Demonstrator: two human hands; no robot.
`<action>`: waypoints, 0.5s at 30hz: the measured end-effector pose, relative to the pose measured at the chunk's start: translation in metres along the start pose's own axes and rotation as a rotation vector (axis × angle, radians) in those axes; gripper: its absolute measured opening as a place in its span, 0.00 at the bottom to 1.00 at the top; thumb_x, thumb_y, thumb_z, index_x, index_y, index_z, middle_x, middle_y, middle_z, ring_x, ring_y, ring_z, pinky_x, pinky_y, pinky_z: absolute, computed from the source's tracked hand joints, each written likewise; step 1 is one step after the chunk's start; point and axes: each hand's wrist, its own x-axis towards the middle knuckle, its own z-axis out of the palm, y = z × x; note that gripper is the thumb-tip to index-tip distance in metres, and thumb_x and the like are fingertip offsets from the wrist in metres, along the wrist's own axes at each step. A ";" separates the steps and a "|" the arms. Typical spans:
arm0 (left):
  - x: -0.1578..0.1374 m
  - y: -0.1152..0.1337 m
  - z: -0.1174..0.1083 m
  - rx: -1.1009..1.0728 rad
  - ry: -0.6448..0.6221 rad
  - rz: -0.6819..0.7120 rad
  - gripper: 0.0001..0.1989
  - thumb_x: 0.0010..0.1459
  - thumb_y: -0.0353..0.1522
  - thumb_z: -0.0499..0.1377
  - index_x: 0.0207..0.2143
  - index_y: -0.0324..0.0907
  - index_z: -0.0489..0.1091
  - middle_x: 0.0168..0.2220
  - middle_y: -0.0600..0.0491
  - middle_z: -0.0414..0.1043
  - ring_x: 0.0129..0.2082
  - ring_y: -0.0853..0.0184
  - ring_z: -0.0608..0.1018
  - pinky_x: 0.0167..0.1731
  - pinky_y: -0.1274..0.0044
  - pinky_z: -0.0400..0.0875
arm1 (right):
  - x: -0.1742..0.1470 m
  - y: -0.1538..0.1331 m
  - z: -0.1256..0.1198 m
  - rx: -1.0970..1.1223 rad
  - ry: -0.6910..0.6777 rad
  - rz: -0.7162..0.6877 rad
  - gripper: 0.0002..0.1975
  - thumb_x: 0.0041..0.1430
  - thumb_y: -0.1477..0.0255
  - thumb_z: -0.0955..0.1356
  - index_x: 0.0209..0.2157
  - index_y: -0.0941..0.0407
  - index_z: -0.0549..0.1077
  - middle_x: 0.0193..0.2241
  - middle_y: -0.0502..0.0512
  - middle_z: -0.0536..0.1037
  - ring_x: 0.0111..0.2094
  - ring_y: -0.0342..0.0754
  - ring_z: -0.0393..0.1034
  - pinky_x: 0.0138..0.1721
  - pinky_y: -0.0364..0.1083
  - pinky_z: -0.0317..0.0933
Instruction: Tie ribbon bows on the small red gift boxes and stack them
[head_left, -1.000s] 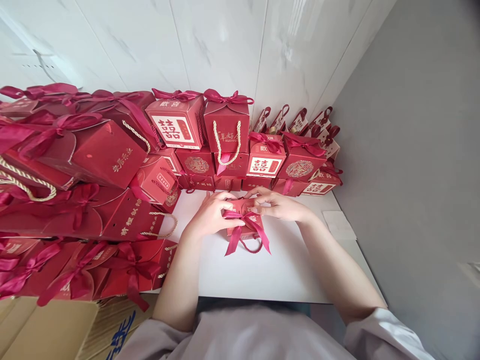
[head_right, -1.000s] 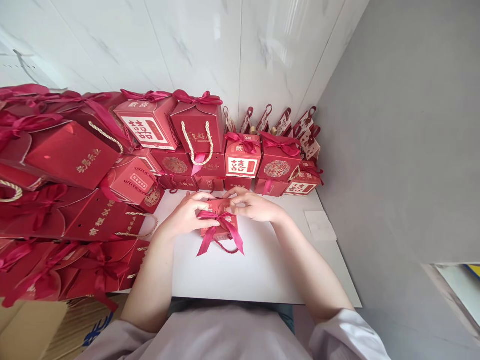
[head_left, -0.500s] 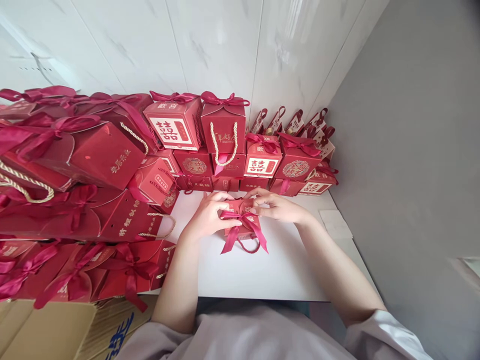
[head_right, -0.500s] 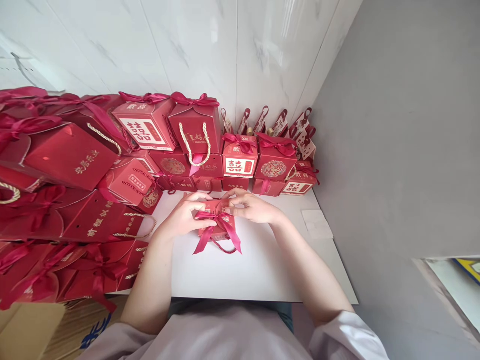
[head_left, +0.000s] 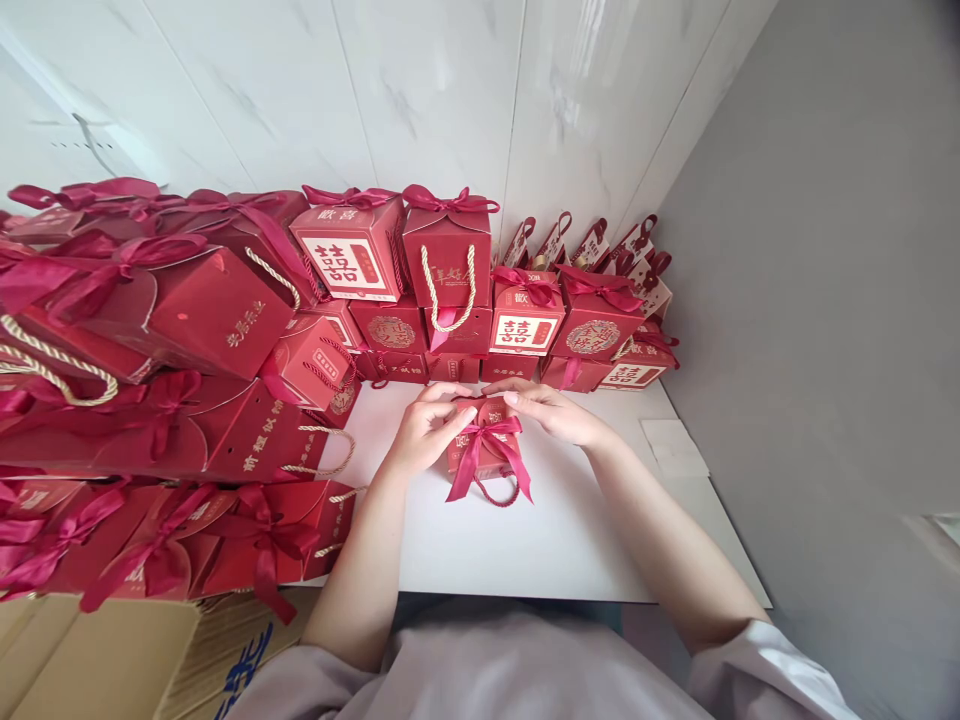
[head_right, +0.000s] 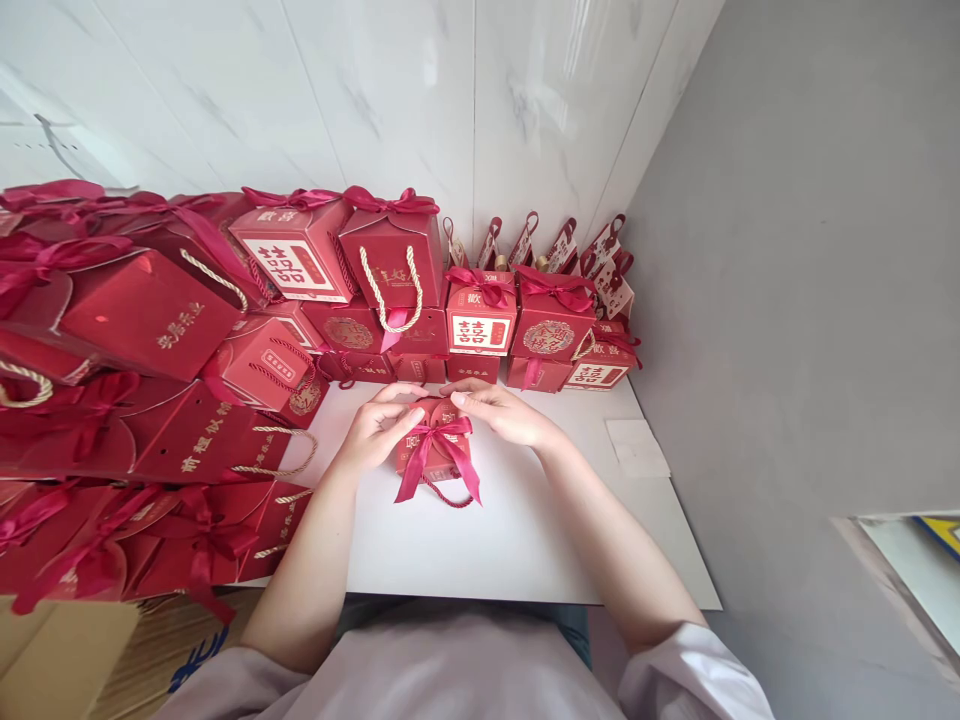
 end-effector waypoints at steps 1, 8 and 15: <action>0.000 -0.001 -0.001 0.020 0.008 -0.003 0.17 0.62 0.41 0.56 0.27 0.43 0.78 0.48 0.49 0.71 0.53 0.60 0.73 0.54 0.69 0.67 | 0.000 0.000 0.000 0.002 0.005 0.005 0.23 0.67 0.54 0.60 0.38 0.53 0.80 0.58 0.54 0.69 0.60 0.53 0.62 0.62 0.53 0.53; 0.003 0.004 -0.006 0.152 -0.018 -0.014 0.21 0.61 0.42 0.57 0.19 0.43 0.73 0.44 0.51 0.75 0.50 0.60 0.75 0.53 0.68 0.66 | 0.003 -0.005 0.002 -0.043 0.000 0.038 0.21 0.65 0.53 0.61 0.45 0.50 0.79 0.56 0.54 0.69 0.58 0.53 0.64 0.62 0.53 0.53; 0.003 0.016 -0.005 0.167 -0.090 -0.095 0.24 0.53 0.43 0.63 0.14 0.41 0.59 0.42 0.52 0.74 0.44 0.60 0.76 0.43 0.70 0.70 | 0.011 -0.010 0.005 -0.100 0.041 -0.007 0.24 0.67 0.54 0.60 0.33 0.54 0.79 0.53 0.55 0.70 0.57 0.52 0.63 0.60 0.52 0.53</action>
